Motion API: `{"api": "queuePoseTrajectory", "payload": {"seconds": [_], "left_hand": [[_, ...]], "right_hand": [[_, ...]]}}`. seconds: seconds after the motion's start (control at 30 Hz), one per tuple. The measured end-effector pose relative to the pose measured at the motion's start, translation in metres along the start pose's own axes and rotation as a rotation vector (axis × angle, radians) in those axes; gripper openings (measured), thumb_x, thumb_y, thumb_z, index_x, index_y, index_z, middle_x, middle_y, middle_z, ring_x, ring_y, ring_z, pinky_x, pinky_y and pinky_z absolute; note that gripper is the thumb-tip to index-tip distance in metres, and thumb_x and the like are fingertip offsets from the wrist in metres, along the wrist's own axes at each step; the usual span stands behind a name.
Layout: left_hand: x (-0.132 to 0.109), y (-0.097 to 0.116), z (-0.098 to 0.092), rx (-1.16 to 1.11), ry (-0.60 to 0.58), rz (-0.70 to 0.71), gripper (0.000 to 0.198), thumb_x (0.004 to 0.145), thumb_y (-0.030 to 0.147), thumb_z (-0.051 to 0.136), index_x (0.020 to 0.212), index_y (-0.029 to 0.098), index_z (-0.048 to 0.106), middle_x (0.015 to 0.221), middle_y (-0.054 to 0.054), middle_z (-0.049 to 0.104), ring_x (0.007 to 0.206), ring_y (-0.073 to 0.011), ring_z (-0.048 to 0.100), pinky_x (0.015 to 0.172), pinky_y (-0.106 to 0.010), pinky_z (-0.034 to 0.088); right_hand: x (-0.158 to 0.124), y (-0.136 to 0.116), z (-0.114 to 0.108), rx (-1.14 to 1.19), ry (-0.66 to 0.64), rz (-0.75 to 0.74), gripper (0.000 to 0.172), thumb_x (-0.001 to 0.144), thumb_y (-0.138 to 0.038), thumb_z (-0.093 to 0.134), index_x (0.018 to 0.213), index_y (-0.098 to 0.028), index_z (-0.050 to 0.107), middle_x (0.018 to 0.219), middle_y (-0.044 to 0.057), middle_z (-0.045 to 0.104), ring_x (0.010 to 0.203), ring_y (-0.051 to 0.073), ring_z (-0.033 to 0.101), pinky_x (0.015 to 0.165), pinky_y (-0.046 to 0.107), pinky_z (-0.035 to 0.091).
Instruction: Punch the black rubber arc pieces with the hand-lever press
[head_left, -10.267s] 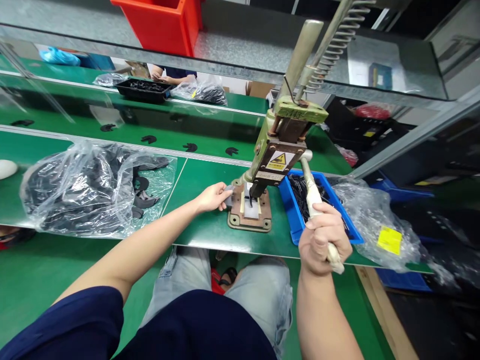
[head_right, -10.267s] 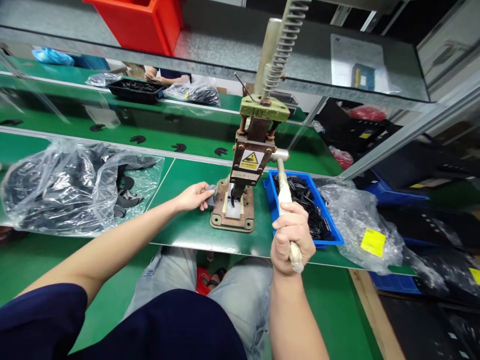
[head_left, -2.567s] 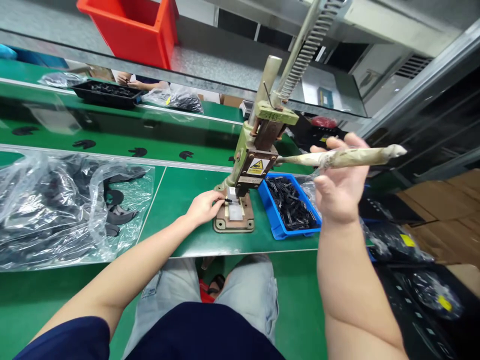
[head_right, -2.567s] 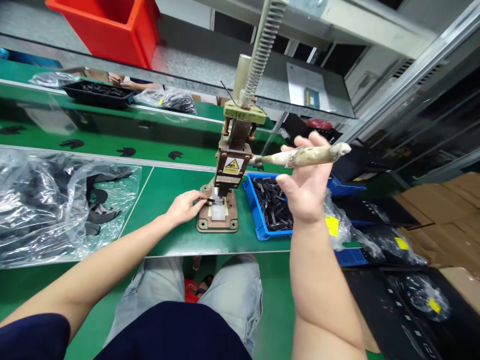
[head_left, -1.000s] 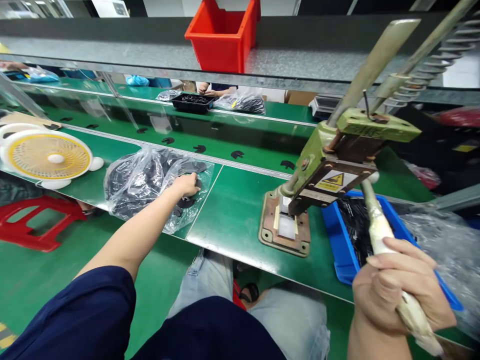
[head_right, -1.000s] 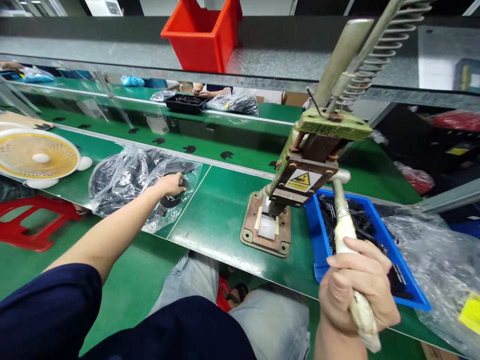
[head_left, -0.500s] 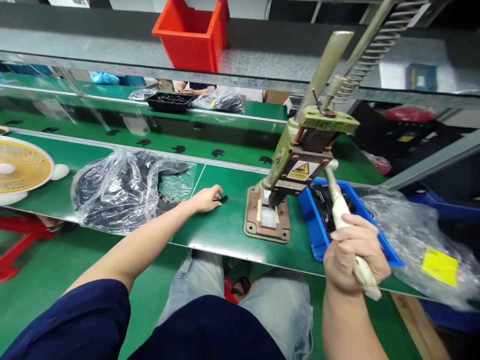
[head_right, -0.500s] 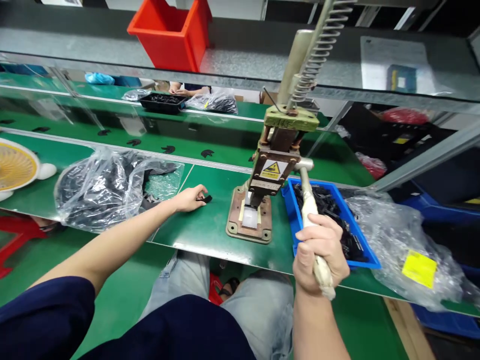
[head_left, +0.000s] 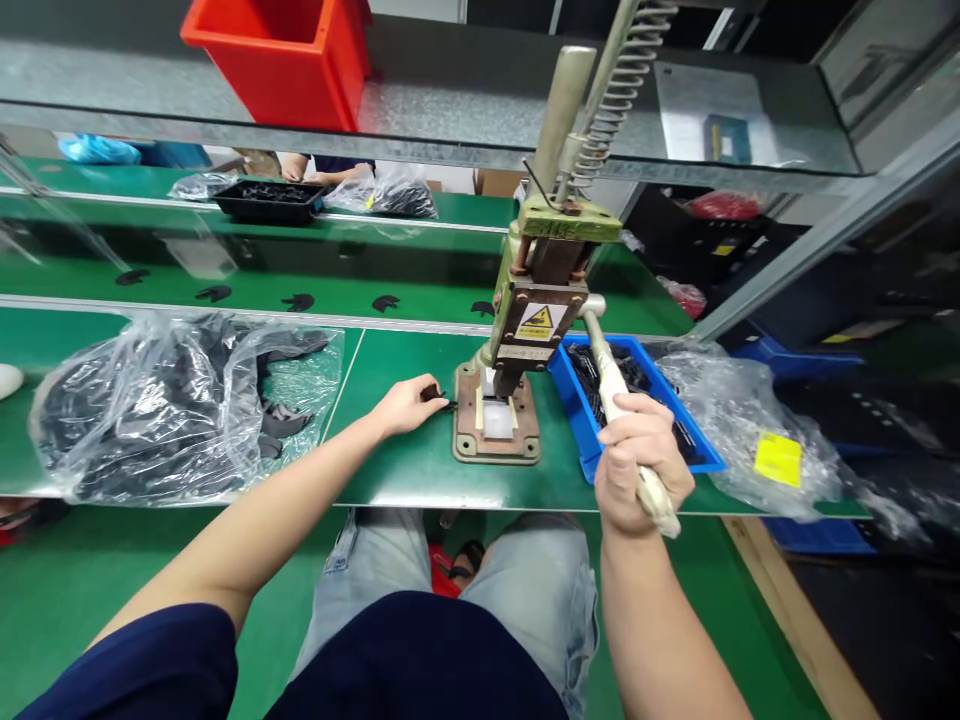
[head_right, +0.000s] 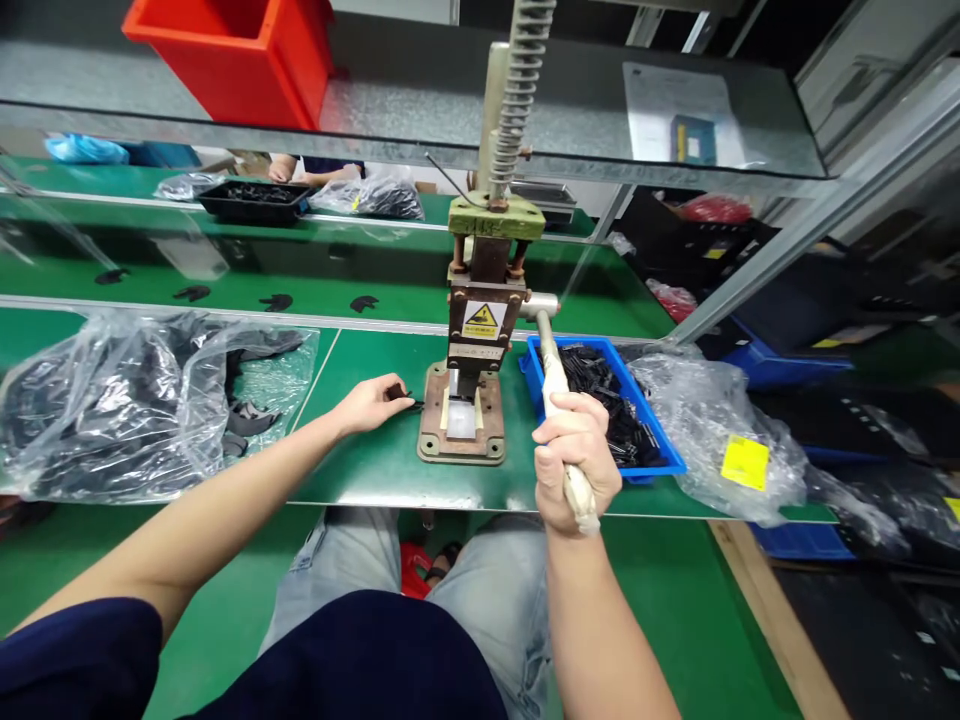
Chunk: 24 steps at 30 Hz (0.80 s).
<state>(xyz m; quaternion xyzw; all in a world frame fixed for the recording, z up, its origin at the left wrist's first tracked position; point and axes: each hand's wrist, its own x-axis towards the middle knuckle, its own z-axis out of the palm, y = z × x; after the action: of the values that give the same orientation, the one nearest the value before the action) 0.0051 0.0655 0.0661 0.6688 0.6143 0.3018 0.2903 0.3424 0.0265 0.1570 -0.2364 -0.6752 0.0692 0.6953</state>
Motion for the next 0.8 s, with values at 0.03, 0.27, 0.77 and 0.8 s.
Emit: {"api": "queuePoseTrajectory", "payload": {"seconds": [0.03, 0.27, 0.77, 0.8], "left_hand": [[0.001, 0.0, 0.005, -0.126, 0.047, -0.041, 0.031, 0.091, 0.051, 0.074, 0.091, 0.021, 0.065, 0.077, -0.001, 0.07, 0.069, -0.0175, 0.064, 0.066, -0.029, 0.05], [0.008, 0.026, 0.021, -0.326, -0.054, -0.118, 0.041, 0.093, 0.06, 0.073, 0.089, 0.019, 0.067, 0.065, 0.0, 0.068, 0.056, -0.0155, 0.064, 0.056, -0.026, 0.047], [0.02, 0.057, 0.03, -0.429, -0.187, -0.238, 0.031, 0.102, 0.044, 0.073, 0.093, 0.02, 0.055, 0.059, 0.003, 0.065, 0.046, -0.0111, 0.058, 0.048, -0.021, 0.043], [0.022, 0.058, 0.032, -0.464, -0.196, -0.256, 0.033, 0.101, 0.045, 0.074, 0.092, 0.021, 0.053, 0.057, 0.003, 0.065, 0.044, -0.0104, 0.057, 0.047, -0.02, 0.042]], "right_hand": [[0.0, 0.0, 0.0, 0.005, -0.001, 0.0, 0.025, 0.092, -0.035, 0.072, 0.073, -0.024, 0.061, 0.073, 0.0, 0.066, 0.1, 0.028, 0.073, 0.105, 0.06, 0.053], [-0.001, 0.003, 0.002, 0.025, 0.024, -0.02, 0.028, 0.093, -0.038, 0.072, 0.072, -0.025, 0.06, 0.071, 0.0, 0.065, 0.095, 0.028, 0.072, 0.104, 0.061, 0.052], [-0.002, 0.005, 0.0, 0.009, -0.008, -0.024, 0.026, 0.094, -0.034, 0.069, 0.072, -0.024, 0.059, 0.073, 0.0, 0.066, 0.101, 0.027, 0.072, 0.105, 0.059, 0.051], [-0.003, 0.005, 0.0, 0.01, -0.006, -0.02, 0.027, 0.095, -0.035, 0.069, 0.073, -0.025, 0.059, 0.073, 0.0, 0.066, 0.101, 0.027, 0.072, 0.105, 0.059, 0.051]]}}
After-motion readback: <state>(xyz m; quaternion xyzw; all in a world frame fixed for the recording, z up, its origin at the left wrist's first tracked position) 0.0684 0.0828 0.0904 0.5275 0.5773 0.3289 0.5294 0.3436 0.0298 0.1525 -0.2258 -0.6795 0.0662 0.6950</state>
